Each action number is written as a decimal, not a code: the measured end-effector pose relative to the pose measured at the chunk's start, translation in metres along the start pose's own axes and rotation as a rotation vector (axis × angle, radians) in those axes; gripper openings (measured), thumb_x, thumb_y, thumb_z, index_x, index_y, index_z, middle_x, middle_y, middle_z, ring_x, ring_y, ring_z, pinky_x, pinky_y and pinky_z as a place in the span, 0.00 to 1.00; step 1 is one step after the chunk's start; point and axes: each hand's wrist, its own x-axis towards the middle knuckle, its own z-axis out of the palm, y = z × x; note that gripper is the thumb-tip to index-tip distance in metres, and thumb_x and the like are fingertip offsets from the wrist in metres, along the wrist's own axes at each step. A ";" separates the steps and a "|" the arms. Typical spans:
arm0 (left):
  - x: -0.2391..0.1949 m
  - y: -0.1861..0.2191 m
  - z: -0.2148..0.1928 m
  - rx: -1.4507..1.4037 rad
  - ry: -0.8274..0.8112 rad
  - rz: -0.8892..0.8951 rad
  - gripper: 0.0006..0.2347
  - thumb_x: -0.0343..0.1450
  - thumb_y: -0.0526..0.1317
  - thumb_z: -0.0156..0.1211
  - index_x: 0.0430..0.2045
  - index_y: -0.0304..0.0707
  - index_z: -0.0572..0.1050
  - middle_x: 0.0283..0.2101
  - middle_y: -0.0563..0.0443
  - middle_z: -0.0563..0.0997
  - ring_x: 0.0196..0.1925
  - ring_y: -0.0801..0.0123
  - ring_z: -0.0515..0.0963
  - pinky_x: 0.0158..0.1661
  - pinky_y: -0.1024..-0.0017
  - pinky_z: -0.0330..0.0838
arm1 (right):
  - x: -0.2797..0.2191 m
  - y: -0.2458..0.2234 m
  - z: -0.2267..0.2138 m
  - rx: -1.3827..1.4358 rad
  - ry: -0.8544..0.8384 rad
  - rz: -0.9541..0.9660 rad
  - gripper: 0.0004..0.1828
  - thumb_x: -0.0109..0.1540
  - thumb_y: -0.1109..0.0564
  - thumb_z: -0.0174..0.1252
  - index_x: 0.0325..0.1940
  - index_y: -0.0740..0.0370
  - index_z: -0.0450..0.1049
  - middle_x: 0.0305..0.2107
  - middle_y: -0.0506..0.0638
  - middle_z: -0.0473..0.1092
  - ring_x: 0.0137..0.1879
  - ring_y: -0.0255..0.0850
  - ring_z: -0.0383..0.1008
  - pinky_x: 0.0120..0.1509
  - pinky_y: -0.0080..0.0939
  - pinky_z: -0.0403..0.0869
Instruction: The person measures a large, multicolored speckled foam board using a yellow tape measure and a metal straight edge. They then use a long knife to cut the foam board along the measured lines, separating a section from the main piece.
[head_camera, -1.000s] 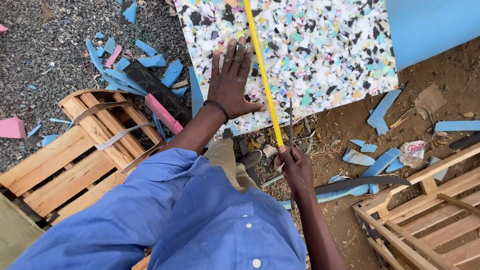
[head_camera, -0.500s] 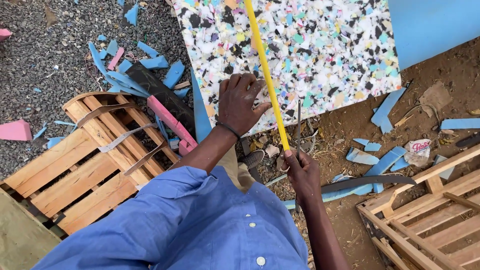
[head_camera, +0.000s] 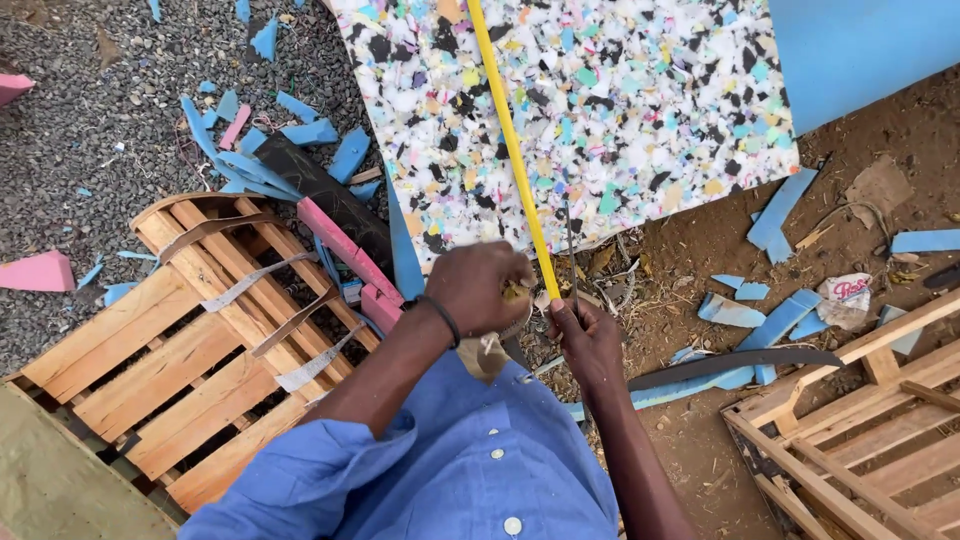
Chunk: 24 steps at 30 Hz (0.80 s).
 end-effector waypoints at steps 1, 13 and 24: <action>0.009 0.002 -0.009 -0.005 -0.004 -0.003 0.13 0.72 0.51 0.75 0.47 0.53 0.90 0.46 0.49 0.91 0.50 0.49 0.92 0.53 0.47 0.87 | -0.001 -0.001 0.000 -0.003 0.000 0.006 0.18 0.77 0.50 0.65 0.42 0.67 0.86 0.21 0.58 0.76 0.20 0.35 0.66 0.28 0.36 0.64; 0.134 -0.083 -0.045 0.532 0.369 -0.071 0.70 0.66 0.84 0.83 0.92 0.51 0.39 0.92 0.43 0.33 0.93 0.45 0.30 0.86 0.35 0.38 | -0.003 -0.027 0.006 -0.058 -0.042 0.147 0.17 0.77 0.45 0.62 0.39 0.55 0.81 0.25 0.46 0.77 0.29 0.36 0.64 0.35 0.41 0.63; 0.139 -0.076 -0.050 0.549 0.335 -0.075 0.71 0.61 0.83 0.77 0.90 0.41 0.40 0.92 0.44 0.34 0.93 0.47 0.31 0.83 0.27 0.27 | 0.006 -0.045 -0.004 -0.618 0.370 -0.135 0.42 0.77 0.26 0.33 0.58 0.51 0.88 0.44 0.54 0.82 0.48 0.51 0.80 0.47 0.56 0.75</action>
